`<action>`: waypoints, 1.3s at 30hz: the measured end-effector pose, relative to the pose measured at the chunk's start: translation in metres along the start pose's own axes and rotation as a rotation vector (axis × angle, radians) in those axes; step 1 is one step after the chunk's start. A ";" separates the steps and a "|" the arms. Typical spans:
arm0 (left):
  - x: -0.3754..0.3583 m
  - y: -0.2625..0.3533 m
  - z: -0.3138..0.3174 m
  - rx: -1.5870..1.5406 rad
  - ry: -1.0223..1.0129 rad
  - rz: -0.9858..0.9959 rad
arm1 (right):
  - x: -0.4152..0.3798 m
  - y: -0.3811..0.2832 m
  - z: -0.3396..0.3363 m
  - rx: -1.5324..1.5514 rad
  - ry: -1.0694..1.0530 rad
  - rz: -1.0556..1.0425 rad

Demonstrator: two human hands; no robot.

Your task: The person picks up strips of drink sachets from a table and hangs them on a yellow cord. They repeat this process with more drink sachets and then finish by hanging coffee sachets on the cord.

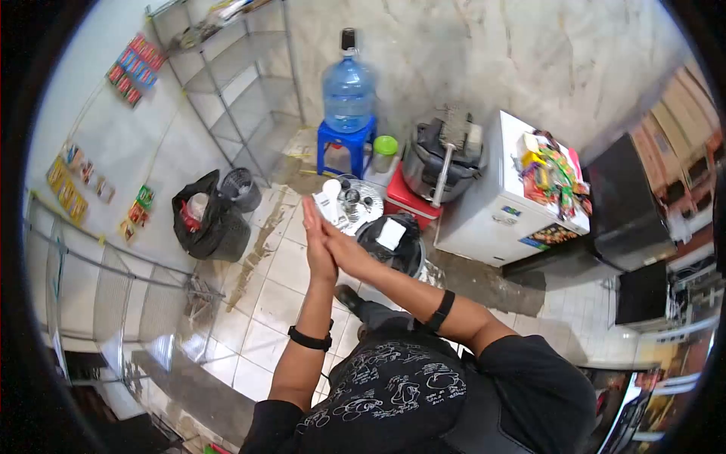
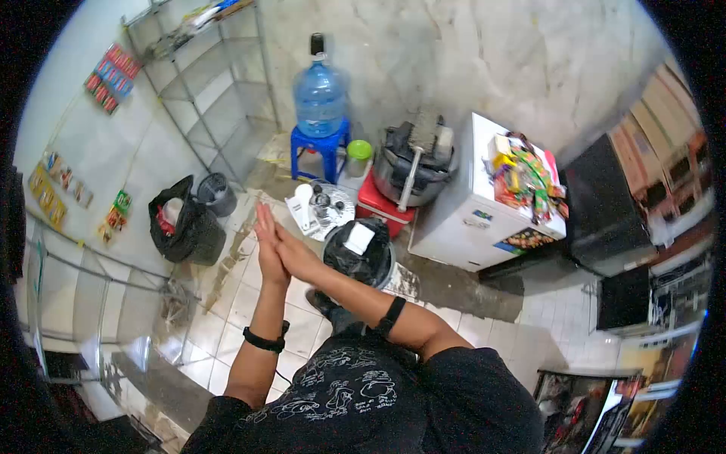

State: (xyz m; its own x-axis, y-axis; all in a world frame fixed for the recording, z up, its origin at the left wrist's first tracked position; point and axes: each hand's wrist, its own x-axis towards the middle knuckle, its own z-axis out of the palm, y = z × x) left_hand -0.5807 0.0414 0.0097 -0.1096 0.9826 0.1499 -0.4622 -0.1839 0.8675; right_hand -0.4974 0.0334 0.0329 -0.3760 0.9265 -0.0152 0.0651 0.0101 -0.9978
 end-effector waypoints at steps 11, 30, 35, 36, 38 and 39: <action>-0.006 -0.059 0.096 0.162 -0.225 -0.434 | -0.100 -0.005 -0.175 -0.151 0.308 -0.095; -0.021 -0.222 0.445 0.251 -0.759 -0.537 | -0.235 0.071 -0.694 -0.913 1.187 0.195; -0.010 -0.225 0.486 0.155 -0.760 -0.460 | -0.222 0.095 -0.764 -1.136 0.935 0.289; -0.007 -0.227 0.489 0.155 -0.749 -0.452 | -0.218 0.094 -0.768 -1.132 0.927 0.281; 0.000 -0.231 0.493 0.165 -0.748 -0.426 | -0.211 0.094 -0.773 -1.125 0.899 0.561; 0.005 -0.230 0.496 0.179 -0.739 -0.426 | -0.207 0.095 -0.781 -0.992 0.834 0.610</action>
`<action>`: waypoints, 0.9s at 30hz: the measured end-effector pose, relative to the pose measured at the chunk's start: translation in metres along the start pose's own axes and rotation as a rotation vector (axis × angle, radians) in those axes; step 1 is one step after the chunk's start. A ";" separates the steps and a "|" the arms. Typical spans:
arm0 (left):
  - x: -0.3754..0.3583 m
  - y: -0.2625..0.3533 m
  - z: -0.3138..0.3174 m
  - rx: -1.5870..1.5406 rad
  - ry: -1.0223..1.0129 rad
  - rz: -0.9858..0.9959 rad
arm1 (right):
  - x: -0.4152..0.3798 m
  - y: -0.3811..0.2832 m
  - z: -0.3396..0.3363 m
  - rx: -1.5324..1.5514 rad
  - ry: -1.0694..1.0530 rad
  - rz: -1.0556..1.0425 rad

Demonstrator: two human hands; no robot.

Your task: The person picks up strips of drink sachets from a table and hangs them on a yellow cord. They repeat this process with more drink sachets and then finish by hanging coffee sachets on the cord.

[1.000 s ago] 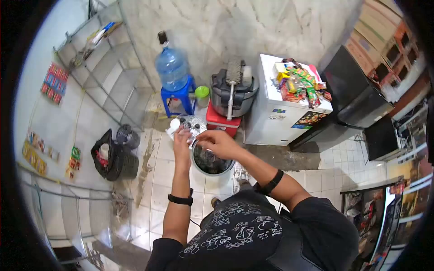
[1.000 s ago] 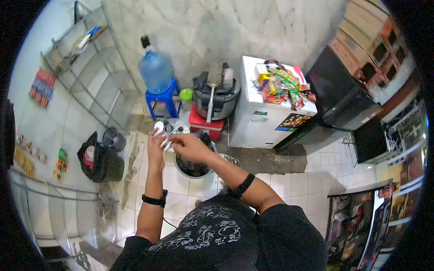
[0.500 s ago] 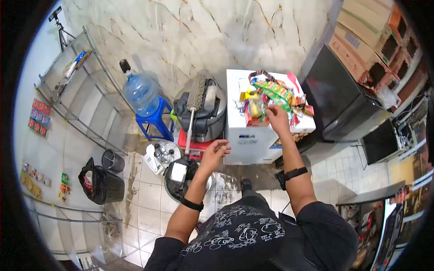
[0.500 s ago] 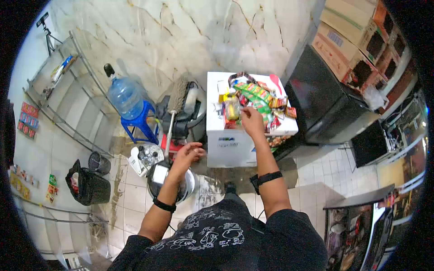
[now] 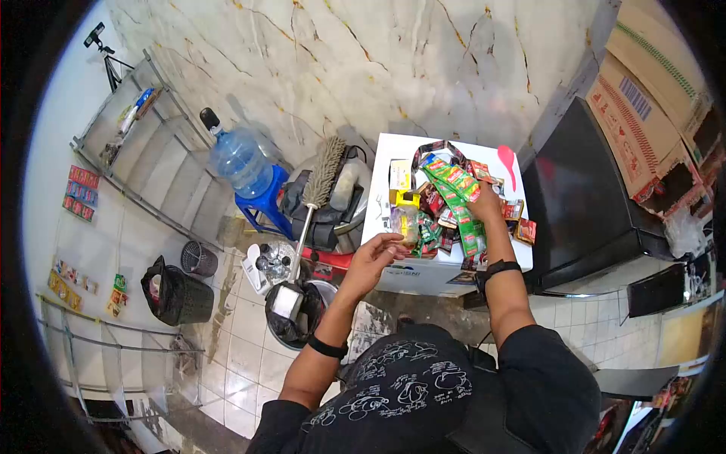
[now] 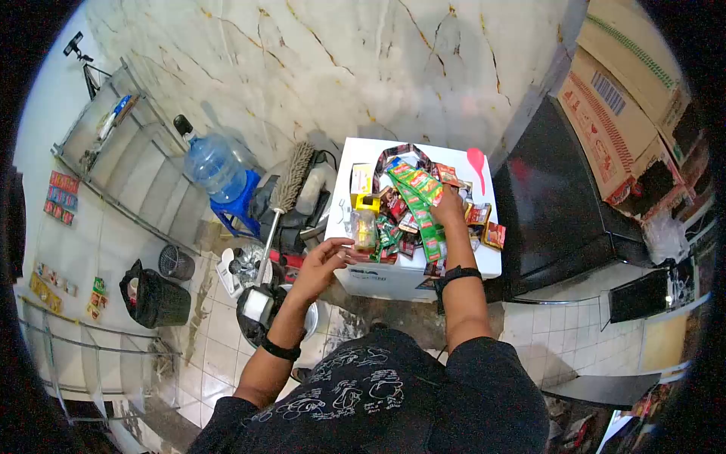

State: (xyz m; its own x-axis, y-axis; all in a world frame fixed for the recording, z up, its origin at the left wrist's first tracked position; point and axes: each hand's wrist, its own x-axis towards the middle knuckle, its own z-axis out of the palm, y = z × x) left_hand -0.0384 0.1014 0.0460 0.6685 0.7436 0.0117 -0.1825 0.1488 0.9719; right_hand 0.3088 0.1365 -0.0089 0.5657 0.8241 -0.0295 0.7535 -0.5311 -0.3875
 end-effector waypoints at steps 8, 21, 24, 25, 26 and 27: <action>0.017 0.012 0.008 -0.052 0.021 0.021 | 0.010 0.000 -0.045 0.198 0.132 -0.172; 0.059 -0.009 0.073 0.067 -0.289 -0.093 | -0.021 -0.014 -0.130 0.438 0.291 -0.306; 0.060 -0.019 0.079 0.066 -0.307 -0.115 | -0.038 -0.018 -0.157 0.476 0.338 -0.294; 0.060 -0.020 0.081 0.064 -0.315 -0.139 | -0.046 -0.020 -0.166 0.473 0.343 -0.288; 0.058 -0.021 0.084 0.079 -0.324 -0.139 | -0.055 -0.021 -0.176 0.488 0.353 -0.295; 0.057 -0.022 0.087 0.079 -0.333 -0.138 | -0.063 -0.021 -0.185 0.501 0.365 -0.304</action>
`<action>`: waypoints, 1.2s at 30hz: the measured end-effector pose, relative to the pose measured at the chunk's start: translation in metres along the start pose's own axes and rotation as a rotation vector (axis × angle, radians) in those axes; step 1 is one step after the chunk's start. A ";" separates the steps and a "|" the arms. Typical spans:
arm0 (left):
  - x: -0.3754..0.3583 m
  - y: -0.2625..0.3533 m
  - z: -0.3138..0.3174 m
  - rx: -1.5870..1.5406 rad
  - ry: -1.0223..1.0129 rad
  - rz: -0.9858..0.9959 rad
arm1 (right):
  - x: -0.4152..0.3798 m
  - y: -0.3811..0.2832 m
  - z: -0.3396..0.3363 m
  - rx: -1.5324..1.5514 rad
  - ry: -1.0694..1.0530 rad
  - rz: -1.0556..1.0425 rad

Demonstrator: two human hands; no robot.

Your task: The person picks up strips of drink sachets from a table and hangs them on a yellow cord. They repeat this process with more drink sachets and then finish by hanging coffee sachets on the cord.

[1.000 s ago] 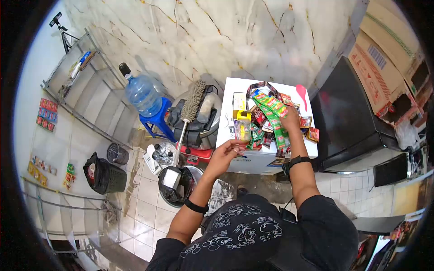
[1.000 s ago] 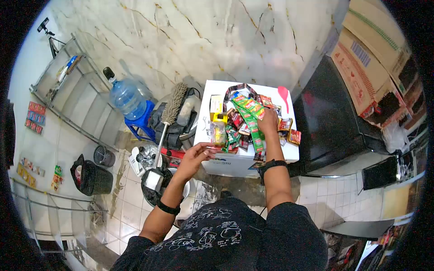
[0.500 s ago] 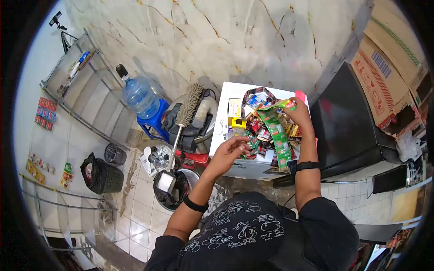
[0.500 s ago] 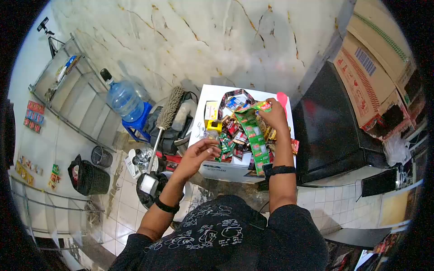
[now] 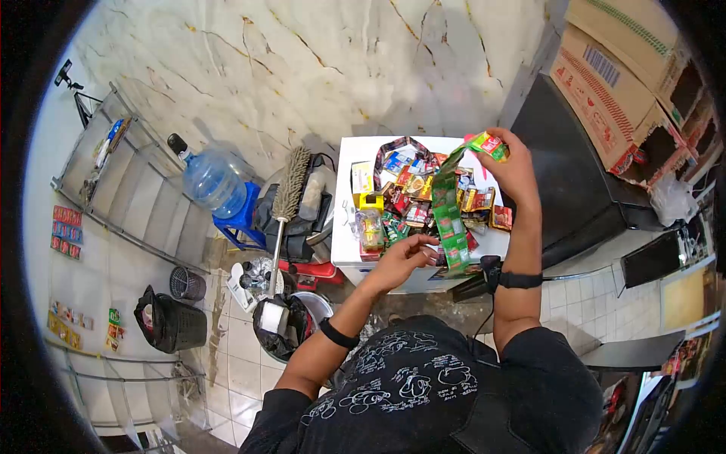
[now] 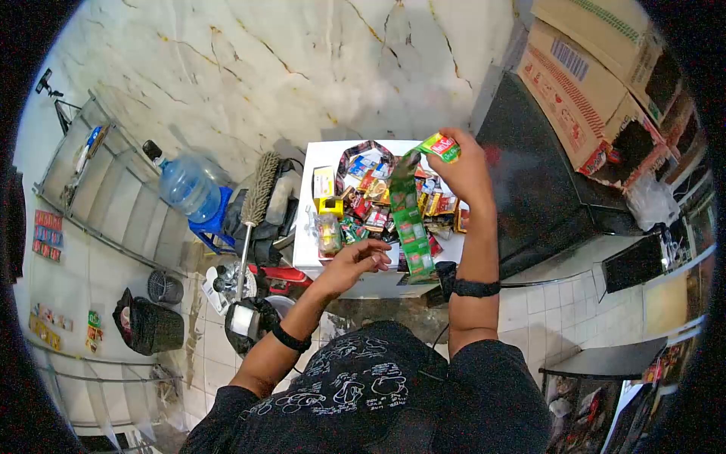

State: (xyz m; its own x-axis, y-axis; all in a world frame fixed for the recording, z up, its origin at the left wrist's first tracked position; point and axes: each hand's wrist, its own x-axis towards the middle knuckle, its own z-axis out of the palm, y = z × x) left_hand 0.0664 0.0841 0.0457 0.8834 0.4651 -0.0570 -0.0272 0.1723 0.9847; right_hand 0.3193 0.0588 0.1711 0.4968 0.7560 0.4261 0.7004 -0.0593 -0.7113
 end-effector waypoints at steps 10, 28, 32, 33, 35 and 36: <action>-0.022 -0.007 0.026 -0.020 -0.133 0.008 | -0.067 -0.049 -0.061 -0.105 -0.093 0.026; -0.182 -0.057 0.034 -0.106 -0.441 -0.152 | -0.219 -0.204 -0.046 -0.092 -0.186 -0.330; -0.234 -0.056 0.019 -0.239 -0.390 -0.136 | -0.260 -0.263 -0.018 0.108 -0.175 -0.431; -0.243 -0.051 0.008 -0.234 -0.270 -0.003 | -0.272 -0.272 -0.010 0.238 -0.168 -0.409; -0.270 -0.030 -0.021 -0.380 -0.084 0.217 | -0.290 -0.287 0.001 0.278 -0.169 -0.467; -0.293 -0.012 -0.034 -0.535 -0.020 0.304 | -0.297 -0.294 0.006 0.320 -0.149 -0.499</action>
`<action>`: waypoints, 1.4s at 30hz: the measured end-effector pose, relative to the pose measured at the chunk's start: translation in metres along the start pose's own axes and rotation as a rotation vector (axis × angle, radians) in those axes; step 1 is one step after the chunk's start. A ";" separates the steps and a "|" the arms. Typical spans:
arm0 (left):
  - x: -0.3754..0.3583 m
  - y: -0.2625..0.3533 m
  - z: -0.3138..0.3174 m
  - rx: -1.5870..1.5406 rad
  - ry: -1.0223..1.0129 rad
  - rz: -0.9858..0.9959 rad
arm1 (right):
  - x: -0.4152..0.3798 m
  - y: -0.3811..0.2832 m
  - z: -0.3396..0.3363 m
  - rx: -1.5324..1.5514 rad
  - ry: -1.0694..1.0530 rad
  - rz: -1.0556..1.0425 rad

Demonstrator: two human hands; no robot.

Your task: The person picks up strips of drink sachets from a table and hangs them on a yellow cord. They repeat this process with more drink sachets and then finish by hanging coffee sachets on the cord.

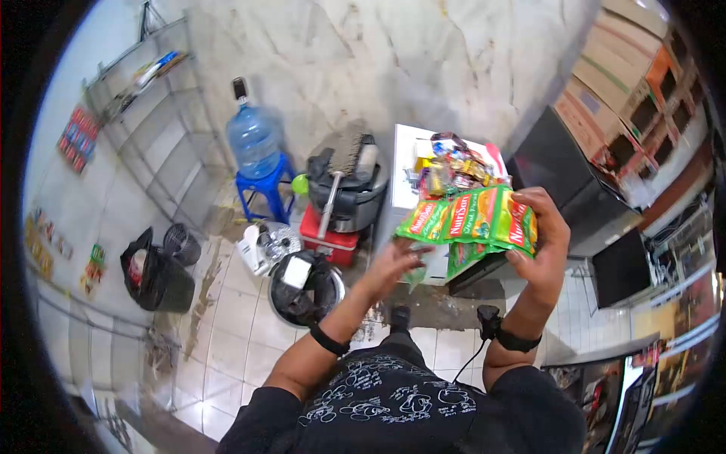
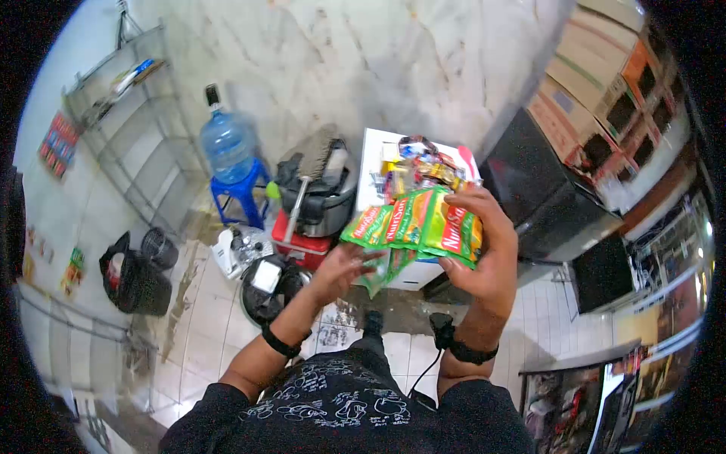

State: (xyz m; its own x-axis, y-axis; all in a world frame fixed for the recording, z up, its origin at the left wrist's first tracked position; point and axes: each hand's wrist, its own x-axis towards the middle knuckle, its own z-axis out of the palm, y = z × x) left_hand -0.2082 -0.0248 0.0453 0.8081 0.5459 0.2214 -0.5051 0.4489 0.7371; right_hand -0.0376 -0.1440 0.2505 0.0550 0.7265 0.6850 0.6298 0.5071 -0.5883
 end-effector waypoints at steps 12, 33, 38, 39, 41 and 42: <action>-0.160 0.257 -0.033 0.196 0.592 0.755 | 0.039 -0.015 0.196 0.003 -0.563 -0.121; -0.335 0.268 -0.062 0.560 1.293 0.671 | 0.014 -0.049 0.510 0.570 -1.178 -0.324; -0.346 0.277 -0.088 0.842 1.375 0.519 | 0.036 -0.058 0.552 0.663 -1.278 -0.154; -0.348 0.281 -0.095 0.873 1.374 0.489 | 0.038 -0.062 0.558 0.858 -1.225 0.214; -0.347 0.289 -0.110 0.830 1.375 0.459 | 0.046 -0.043 0.589 1.268 -1.169 0.527; -0.348 0.293 -0.120 0.833 1.382 0.464 | 0.065 -0.065 0.586 1.383 -1.248 0.629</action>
State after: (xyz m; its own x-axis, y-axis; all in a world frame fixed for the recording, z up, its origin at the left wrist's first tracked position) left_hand -0.6737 0.0017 0.1082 -0.4364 0.8876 0.1471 0.0451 -0.1417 0.9889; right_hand -0.5296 0.1419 0.0813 -0.8826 0.4701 0.0105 -0.2264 -0.4054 -0.8857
